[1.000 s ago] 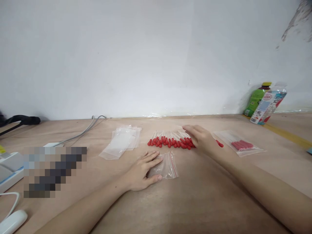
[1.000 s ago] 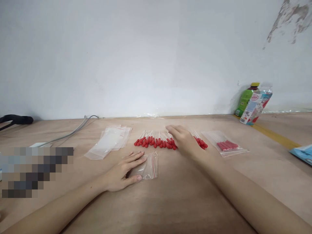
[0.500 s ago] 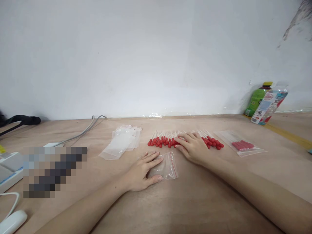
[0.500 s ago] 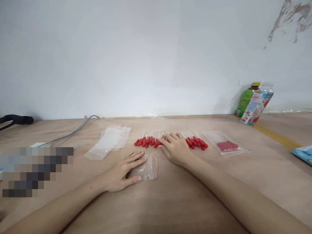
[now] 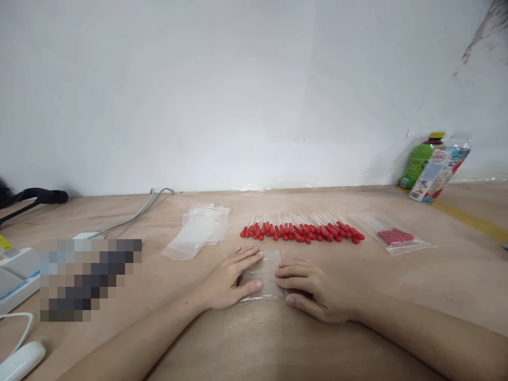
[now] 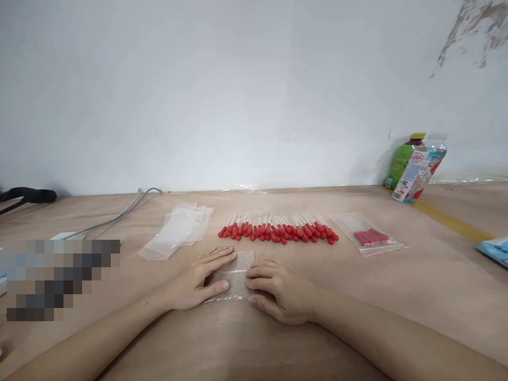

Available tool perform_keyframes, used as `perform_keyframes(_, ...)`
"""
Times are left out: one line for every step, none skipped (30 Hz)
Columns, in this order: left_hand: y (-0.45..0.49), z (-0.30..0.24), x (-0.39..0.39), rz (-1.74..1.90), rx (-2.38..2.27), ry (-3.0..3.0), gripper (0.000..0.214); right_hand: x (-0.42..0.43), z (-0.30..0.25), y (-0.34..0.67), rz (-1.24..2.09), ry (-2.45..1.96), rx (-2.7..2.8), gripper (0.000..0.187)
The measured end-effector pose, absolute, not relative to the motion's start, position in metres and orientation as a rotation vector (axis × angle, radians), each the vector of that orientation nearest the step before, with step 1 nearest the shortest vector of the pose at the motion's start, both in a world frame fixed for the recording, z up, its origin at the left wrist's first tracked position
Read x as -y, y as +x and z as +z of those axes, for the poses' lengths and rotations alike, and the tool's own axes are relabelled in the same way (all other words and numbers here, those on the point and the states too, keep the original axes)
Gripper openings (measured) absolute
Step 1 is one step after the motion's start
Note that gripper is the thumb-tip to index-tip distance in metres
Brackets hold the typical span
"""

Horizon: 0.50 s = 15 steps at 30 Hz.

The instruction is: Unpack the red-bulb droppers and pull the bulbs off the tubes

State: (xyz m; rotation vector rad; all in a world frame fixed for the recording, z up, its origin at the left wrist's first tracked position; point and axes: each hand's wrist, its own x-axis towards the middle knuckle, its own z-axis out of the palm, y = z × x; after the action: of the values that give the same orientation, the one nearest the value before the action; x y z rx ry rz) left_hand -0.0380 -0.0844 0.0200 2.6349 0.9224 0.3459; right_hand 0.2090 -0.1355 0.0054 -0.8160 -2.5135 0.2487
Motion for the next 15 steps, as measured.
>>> perform_keyframes(-0.038,0.019,0.084,0.384,-0.929,2.602,0.053,0.137,0.004,0.212,0.254,-0.806,2.522,0.032)
perform_keyframes(-0.039,0.018,0.082,0.424,-0.941,2.564,0.049,0.138,0.003,0.214,0.255,-0.795,2.528,0.032)
perform_keyframes(-0.039,0.016,0.081,0.463,-0.958,2.520,0.046,0.140,0.003,0.216,0.254,-0.786,2.529,0.032)
perform_keyframes(-0.039,0.014,0.080,0.496,-0.979,2.470,0.045,0.142,0.002,0.217,0.247,-0.778,2.523,0.031)
perform_keyframes(-0.040,0.012,0.079,0.523,-1.001,2.419,0.043,0.144,0.003,0.219,0.225,-0.774,2.507,0.030)
perform_keyframes(-0.040,0.011,0.077,0.545,-1.023,2.375,0.042,0.145,0.004,0.221,0.179,-0.778,2.481,0.028)
perform_keyframes(-0.040,0.009,0.077,0.565,-1.040,2.343,0.041,0.145,0.005,0.225,0.108,-0.793,2.443,0.026)
perform_keyframes(-0.040,0.008,0.076,0.584,-1.052,2.327,0.039,0.144,0.008,0.231,0.017,-0.827,2.390,0.022)
perform_keyframes(-0.040,0.008,0.076,0.609,-1.061,2.327,0.037,0.140,0.012,0.239,-0.090,-0.878,2.321,0.019)
perform_keyframes(-0.040,0.008,0.076,0.641,-1.072,2.340,0.034,0.135,0.016,0.251,-0.205,-0.946,2.228,0.015)
perform_keyframes(-0.039,0.008,0.076,0.675,-1.094,2.364,0.030,0.128,0.020,0.266,-0.290,-1.074,2.115,0.014)
perform_keyframes(-0.038,0.008,0.076,0.708,-1.138,2.393,0.027,0.120,0.024,0.283,-0.372,-1.192,1.992,0.014)
perform_keyframes(-0.038,0.009,0.075,0.735,-1.206,2.423,0.025,0.111,0.027,0.304,-0.422,-1.354,1.887,0.014)
perform_keyframes(-0.037,0.010,0.075,0.754,-1.295,2.447,0.024,0.102,0.029,0.325,-0.454,-1.562,1.774,0.016)
perform_keyframes(-0.037,0.011,0.074,0.761,-1.393,2.464,0.023,0.094,0.030,0.347,-0.477,-1.791,1.630,0.018)
